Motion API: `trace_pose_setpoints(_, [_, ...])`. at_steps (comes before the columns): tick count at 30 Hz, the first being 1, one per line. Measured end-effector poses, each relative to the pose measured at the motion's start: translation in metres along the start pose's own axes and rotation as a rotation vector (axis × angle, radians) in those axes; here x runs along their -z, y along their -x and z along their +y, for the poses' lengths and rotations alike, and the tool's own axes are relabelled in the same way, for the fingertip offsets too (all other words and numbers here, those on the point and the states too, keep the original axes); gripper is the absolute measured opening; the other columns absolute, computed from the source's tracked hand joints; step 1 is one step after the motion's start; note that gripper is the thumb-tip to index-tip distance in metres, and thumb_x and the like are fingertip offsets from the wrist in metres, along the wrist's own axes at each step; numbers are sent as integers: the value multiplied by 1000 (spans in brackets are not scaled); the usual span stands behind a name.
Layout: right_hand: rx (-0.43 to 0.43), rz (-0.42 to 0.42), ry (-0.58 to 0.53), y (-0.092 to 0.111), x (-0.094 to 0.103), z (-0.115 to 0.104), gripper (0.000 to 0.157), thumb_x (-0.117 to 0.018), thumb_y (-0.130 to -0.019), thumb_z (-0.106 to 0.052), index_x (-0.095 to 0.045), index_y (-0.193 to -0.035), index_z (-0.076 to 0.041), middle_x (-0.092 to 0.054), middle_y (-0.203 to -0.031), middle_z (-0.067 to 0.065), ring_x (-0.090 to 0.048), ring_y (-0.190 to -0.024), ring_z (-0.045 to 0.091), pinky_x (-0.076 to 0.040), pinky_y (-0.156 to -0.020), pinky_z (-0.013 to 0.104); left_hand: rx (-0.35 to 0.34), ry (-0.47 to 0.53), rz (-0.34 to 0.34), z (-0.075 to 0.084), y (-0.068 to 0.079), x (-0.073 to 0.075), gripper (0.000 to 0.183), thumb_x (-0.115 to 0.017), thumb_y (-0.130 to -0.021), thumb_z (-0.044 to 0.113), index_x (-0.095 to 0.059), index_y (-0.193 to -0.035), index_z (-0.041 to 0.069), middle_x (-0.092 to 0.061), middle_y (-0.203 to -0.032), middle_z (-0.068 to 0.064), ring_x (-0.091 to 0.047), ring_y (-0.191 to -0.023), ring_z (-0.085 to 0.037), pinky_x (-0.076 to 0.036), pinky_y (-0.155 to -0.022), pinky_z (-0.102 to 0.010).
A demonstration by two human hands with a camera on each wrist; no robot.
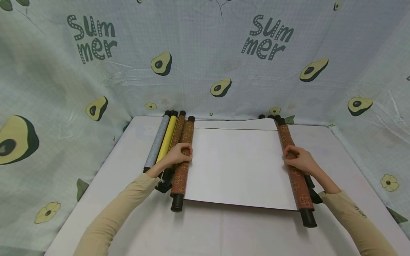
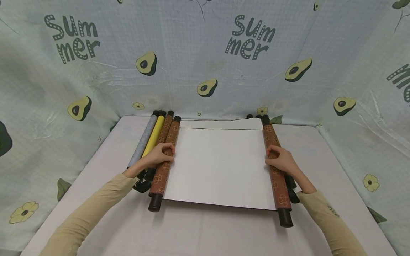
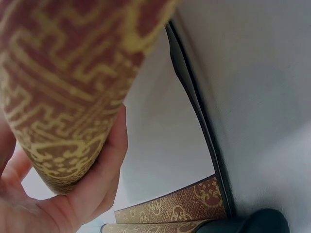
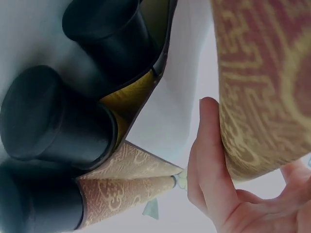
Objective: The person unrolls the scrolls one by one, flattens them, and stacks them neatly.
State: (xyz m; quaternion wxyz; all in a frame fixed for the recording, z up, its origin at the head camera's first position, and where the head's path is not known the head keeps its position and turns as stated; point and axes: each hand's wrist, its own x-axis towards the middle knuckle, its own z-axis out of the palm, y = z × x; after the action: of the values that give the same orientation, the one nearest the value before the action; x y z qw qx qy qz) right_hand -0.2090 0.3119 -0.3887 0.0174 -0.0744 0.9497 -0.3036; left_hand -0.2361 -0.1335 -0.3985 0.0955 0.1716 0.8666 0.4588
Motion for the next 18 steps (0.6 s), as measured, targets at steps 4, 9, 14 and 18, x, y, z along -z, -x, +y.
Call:
trace_pose_setpoints(4, [-11,9,29,0,0,2,16,-60,-77,-14,-54,-90,-6,-54,-95,16,-32,-55,14,-30,-54,28,-4,6,3,-1,0,1,16,-64,-72,-3,-56,-85,-2,-54,-93,-14,-44,-87,-25,-35,-75,-31])
trace_pose_setpoints(9, [-6,8,21,1,2,2,17,-61,-78,-13,-55,-91,-5,-55,-96,17,-39,-66,19,-32,-57,28,-6,16,9,-3,1,4,17,-64,-72,-4,-56,-87,-3,-54,-98,-16,-43,-91,-26,-35,-75,-31])
trace_pose_setpoints(14, [14,-5,23,2,5,1,20,-65,-76,-14,-56,-91,-4,-55,-99,17,-42,-80,24,-33,-63,30,-22,22,0,-6,3,8,20,-65,-72,-2,-55,-90,-6,-54,-97,-18,-44,-85,-24,-37,-69,-28])
trace_pose_setpoints(18, [21,-10,29,1,7,6,24,-69,-75,-16,-55,-91,-4,-55,-98,17,-41,-77,23,-33,-61,30,-22,63,-7,-10,4,13,23,-65,-73,-2,-54,-93,-8,-53,-96,-20,-43,-73,-20,-38,-60,-26])
